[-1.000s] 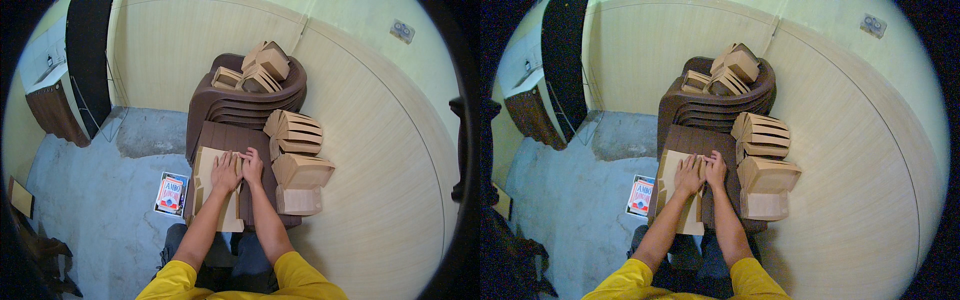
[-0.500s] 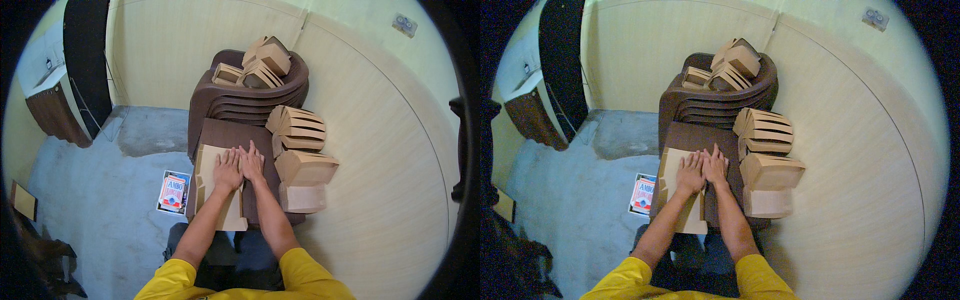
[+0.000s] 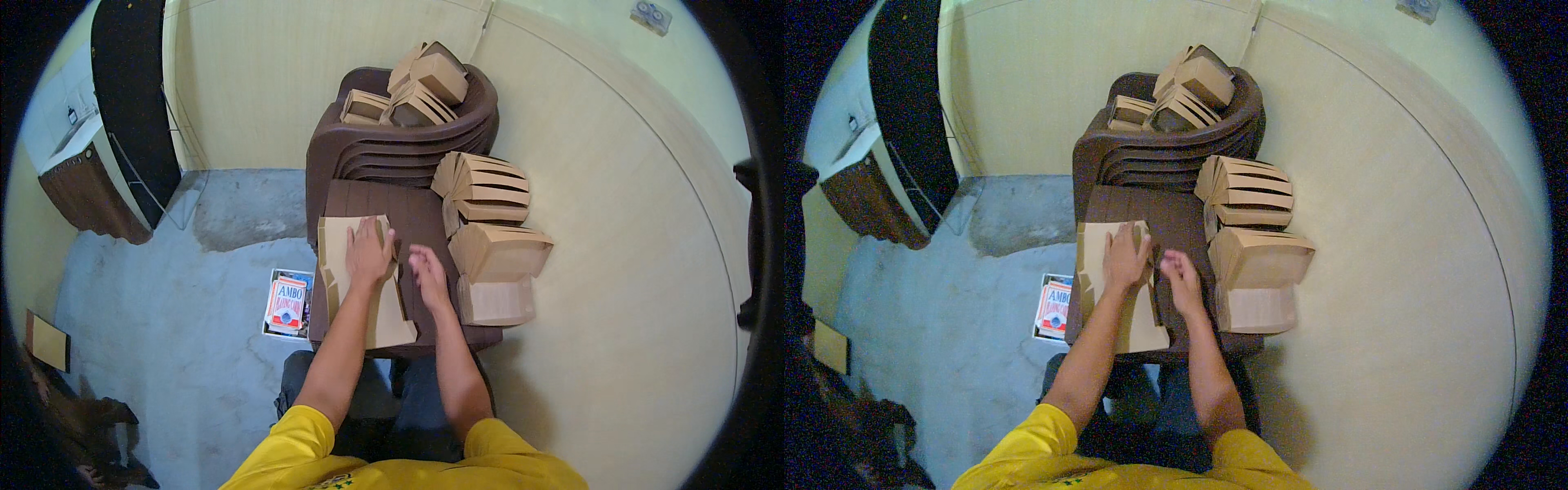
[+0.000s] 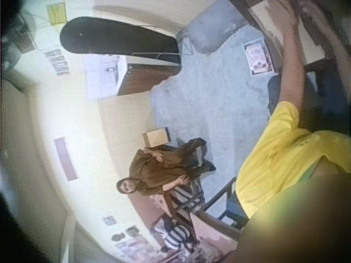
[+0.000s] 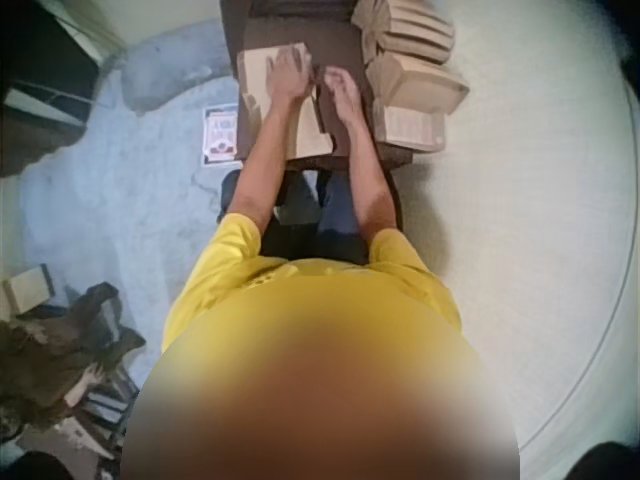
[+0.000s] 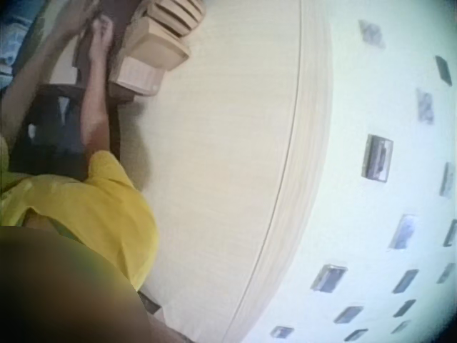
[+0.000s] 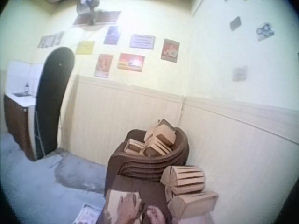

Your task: The person assembles flat cardboard pieces into small boxes by folding and tucking the flaps. They handle each piece by hand, fold the sides, and secure the tabs to form a box, then place the finished box on a stack.

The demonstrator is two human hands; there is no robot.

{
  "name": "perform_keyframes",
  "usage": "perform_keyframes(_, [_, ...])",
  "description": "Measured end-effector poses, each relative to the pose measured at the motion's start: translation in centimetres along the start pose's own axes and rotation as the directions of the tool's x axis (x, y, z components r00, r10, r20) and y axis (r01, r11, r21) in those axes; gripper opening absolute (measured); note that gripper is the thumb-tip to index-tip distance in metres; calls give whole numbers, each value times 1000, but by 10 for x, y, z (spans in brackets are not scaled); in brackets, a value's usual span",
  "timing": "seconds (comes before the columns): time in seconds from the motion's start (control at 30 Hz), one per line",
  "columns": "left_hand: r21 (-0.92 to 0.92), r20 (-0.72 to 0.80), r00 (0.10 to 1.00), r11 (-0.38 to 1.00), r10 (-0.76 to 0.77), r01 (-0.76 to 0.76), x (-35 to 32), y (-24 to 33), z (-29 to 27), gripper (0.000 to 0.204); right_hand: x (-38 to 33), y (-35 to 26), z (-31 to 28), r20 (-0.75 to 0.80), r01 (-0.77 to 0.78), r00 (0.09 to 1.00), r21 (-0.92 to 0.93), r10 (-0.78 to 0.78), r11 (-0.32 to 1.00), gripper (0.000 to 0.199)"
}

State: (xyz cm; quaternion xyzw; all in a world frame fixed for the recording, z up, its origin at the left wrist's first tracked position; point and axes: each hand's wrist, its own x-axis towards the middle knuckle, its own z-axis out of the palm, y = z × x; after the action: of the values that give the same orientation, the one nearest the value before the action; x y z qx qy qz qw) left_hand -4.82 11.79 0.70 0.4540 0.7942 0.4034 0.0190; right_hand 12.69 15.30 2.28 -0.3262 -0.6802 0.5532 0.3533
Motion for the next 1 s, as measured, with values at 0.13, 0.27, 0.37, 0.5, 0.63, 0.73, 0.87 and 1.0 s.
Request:
perform_keyframes(0.13, [-320, -177, 979, 935, 99, -152, 12, 10, -20, 55, -81, -20, -7, 112, 258, 965, -567, -237, 782, 47])
perform_keyframes(0.27, [-409, 52, 980, 899, 194, -156, -63, 38, -63, 42, -71, -8, 1, -99, -28, 995, -510, -27, 860, 39])
perform_keyframes(0.37, [-143, 196, 944, 960, 264, -239, -143, 53, -85, 40, -55, 7, 2, -219, -17, 973, -379, -72, 925, 22])
perform_keyframes(0.5, [87, -4, 924, 921, 383, -381, -184, 59, -78, 41, -59, 11, -2, -191, -179, 969, -123, 154, 976, 14])
perform_keyframes(0.63, [159, 11, 930, 917, 369, -366, -189, 61, -65, 36, -69, -2, -11, -104, -281, 954, 10, 280, 960, 15])
perform_keyframes(0.73, [22, 46, 987, 988, 155, -156, -190, 65, -68, 29, -76, -10, -17, -65, -322, 945, 8, 322, 947, 16])
perform_keyframes(0.87, [-337, 161, 987, 940, 6, 50, -181, 64, -75, 23, -87, -15, -8, -92, -232, 965, 137, 246, 963, 23])
perform_keyframes(1.0, [-44, -18, 965, 964, 262, -263, -185, 61, -74, 23, -90, -21, 6, -199, -189, 957, 116, 210, 975, 28])
